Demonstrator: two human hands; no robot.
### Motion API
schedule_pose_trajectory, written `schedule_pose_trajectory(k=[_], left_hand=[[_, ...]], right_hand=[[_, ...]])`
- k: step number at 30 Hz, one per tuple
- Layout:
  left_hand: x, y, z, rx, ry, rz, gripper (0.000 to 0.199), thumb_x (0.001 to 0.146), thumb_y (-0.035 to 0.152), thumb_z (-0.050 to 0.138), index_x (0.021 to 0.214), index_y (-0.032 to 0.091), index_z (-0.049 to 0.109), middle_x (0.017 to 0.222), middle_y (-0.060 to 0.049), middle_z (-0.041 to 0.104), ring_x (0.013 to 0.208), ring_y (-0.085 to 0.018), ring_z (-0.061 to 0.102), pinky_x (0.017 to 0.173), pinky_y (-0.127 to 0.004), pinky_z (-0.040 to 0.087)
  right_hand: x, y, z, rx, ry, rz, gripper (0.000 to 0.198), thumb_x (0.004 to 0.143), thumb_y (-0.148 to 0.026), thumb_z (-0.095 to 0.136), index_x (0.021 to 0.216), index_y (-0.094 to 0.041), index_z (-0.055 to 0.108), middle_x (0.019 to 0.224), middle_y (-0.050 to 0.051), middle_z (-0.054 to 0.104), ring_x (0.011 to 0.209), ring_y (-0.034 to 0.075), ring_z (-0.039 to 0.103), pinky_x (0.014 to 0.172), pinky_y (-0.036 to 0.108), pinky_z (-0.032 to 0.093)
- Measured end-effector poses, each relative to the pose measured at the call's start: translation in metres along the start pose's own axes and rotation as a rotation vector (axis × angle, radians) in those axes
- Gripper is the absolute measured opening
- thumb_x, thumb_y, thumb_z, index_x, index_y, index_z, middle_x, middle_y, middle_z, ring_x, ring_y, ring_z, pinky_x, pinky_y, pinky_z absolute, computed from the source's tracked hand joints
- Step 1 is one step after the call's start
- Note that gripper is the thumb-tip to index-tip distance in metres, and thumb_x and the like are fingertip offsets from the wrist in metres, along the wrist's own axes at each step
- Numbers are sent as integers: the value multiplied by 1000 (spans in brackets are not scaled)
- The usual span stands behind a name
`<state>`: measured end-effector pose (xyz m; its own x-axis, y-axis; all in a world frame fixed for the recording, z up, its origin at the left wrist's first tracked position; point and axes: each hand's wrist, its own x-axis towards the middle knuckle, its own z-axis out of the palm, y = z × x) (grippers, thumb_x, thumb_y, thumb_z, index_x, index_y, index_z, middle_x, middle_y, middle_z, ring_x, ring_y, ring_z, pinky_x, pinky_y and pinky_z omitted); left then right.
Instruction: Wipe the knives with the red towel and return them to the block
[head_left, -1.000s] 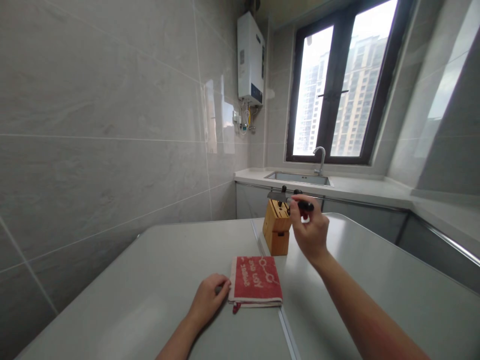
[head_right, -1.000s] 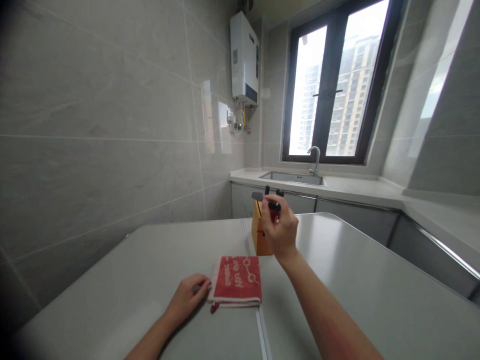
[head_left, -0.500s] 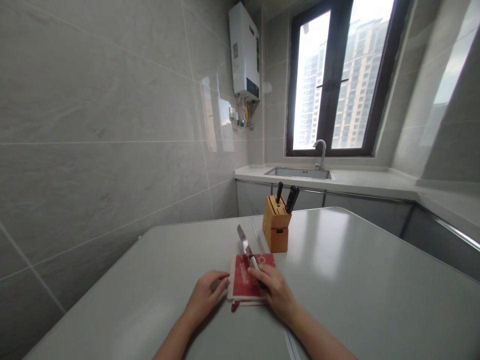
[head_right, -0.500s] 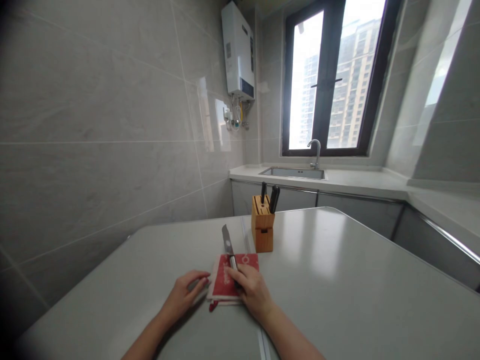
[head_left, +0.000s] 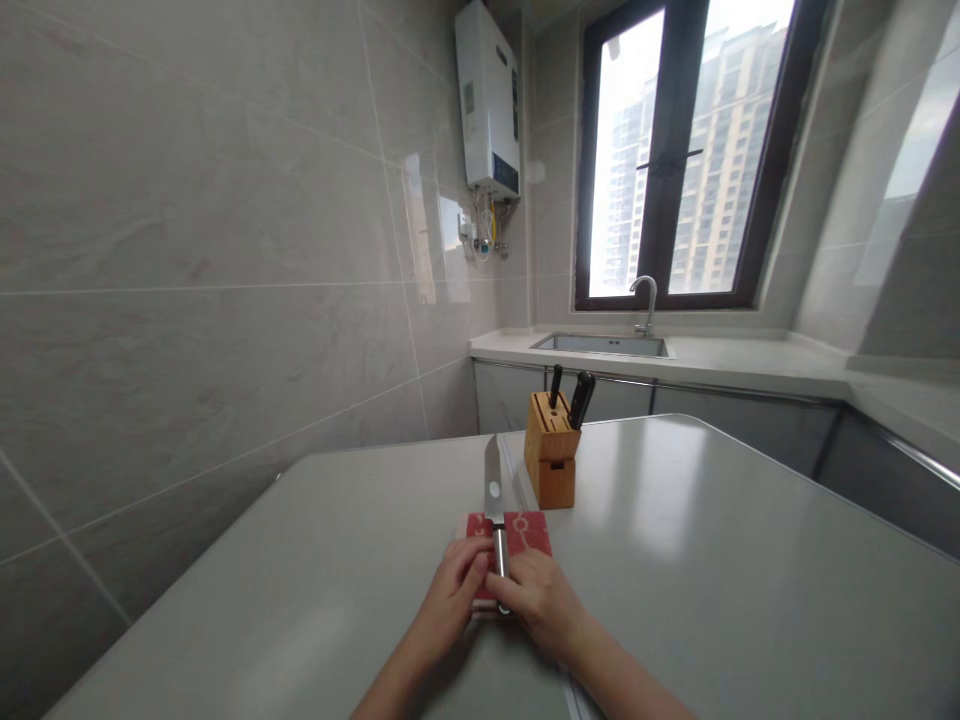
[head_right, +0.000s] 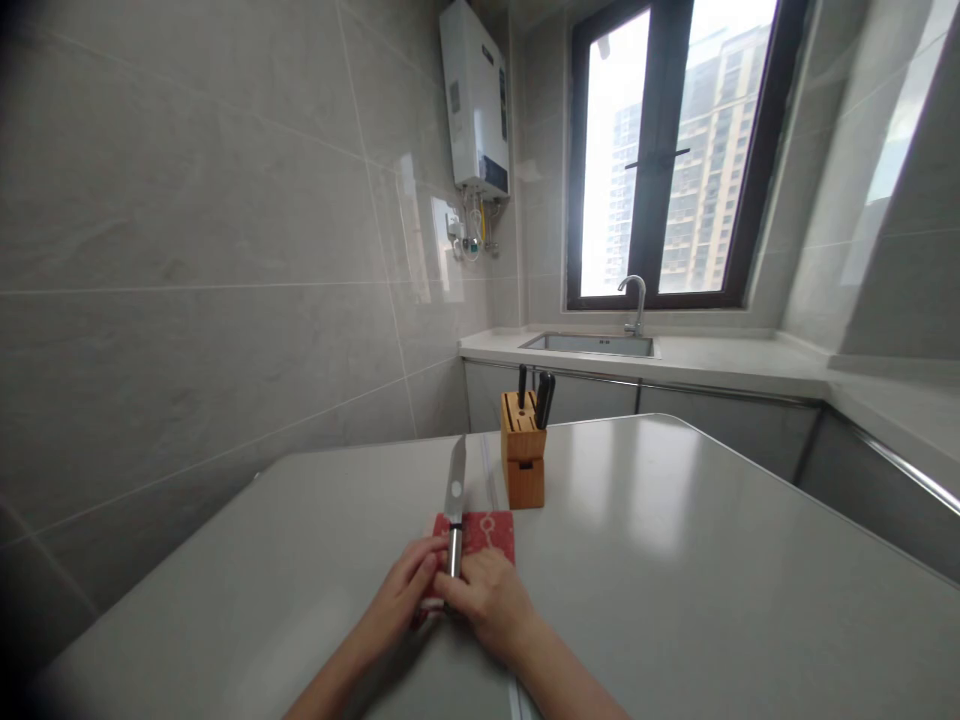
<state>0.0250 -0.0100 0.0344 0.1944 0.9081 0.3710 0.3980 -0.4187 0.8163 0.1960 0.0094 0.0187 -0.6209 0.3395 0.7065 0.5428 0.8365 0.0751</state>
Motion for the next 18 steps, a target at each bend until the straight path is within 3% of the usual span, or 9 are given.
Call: schedule_pose_trajectory(k=[3,9,14,18], left_hand=[[-7,-9,9,-61,90,15,42,89,49,40,104,18,64,112,-13,62,106,-24,55,99,-38,39],[-8,-14,14,-355,35,-162,41,82,51,54,99,14,61,99,-10,67,92,-23,61,88,-34,47],[-6,-11,10,-397,100,-151,35,83,45,54,100,15,58,98,-8,66,91,-21,61,87,-33,47],[-6,-17,1,-223,188,-112,29,88,43,46,93,16,54,88,-6,64,83,-18,60,79,-30,48]], right_hand=[[4,-5,-1,-33,-10,-72,19,90,-21,42,87,-23,61,71,4,61,66,17,51,60,29,35],[4,-12,10,-37,-55,-152,16,88,-18,45,81,-23,59,71,3,58,68,17,50,67,31,38],[6,-13,9,28,-127,-111,18,90,-19,44,98,-23,59,84,5,61,77,17,52,73,32,41],[7,-11,1,178,-143,12,29,90,-23,46,118,-28,53,93,5,63,82,18,53,72,30,41]])
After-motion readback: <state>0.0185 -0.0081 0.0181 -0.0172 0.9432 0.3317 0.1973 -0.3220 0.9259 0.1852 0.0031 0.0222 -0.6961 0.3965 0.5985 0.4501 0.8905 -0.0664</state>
